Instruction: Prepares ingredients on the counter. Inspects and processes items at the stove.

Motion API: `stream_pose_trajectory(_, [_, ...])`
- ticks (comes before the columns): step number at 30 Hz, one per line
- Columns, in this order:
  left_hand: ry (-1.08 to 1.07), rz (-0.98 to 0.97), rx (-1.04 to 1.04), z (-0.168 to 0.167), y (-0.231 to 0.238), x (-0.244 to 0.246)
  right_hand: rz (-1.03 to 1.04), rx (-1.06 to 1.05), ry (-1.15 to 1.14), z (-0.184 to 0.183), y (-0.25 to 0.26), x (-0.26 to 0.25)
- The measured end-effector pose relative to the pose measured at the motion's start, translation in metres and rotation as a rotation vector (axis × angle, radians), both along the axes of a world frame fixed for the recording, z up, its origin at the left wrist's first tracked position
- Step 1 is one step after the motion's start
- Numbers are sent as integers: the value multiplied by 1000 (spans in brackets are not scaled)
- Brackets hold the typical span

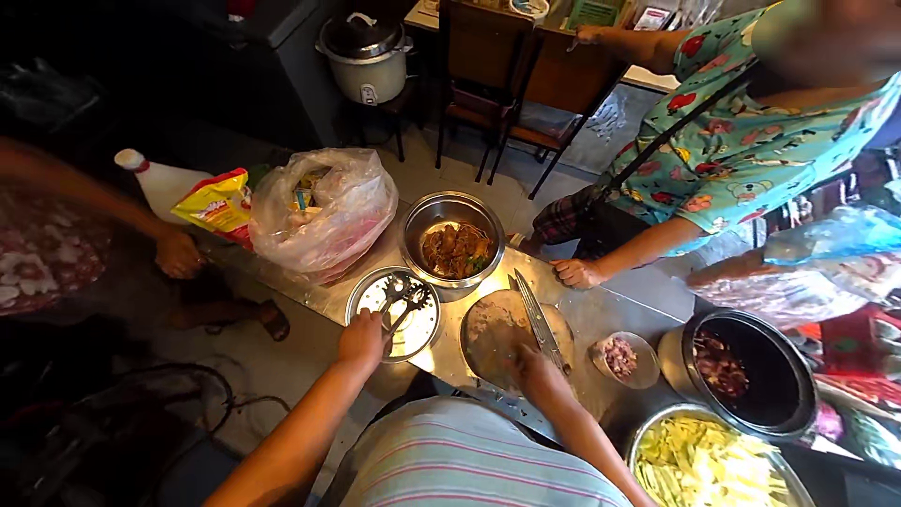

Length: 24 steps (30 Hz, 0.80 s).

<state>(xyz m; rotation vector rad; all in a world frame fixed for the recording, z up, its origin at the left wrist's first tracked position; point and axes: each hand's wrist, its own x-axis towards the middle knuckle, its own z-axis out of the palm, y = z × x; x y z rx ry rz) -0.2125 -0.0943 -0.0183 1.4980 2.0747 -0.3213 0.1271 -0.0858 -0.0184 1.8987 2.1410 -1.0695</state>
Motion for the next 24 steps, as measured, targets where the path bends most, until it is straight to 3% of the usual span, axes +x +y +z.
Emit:
stream_pose_trajectory(3, [59, -59, -110, -11, -12, 27, 276, -227, 130, -12, 11, -33])
stream_pose_trajectory(7, [103, -30, -93, -27, -9, 41, 551, -283, 198, -31, 12, -72])
stream_pose_trajectory(11, [12, 39, -88, -11, -5, 47, 561, -358, 322, -34, 11, -103])
stream_pose_trajectory(17, [-180, 164, -10, 19, -18, 69, 348, -659, 574, -31, 2, -120])
stream_pose_trajectory(19, [-169, 169, -29, 20, -10, 70, 332, -594, 572, -26, 5, -111])
stream_pose_trajectory(21, [-128, 141, -67, 15, 2, 66, 360, -375, 502, -23, 11, -91])
stream_pose_trajectory(24, [-48, 78, -133, 8, 16, 61, 370, -86, 191, -21, 17, -50])
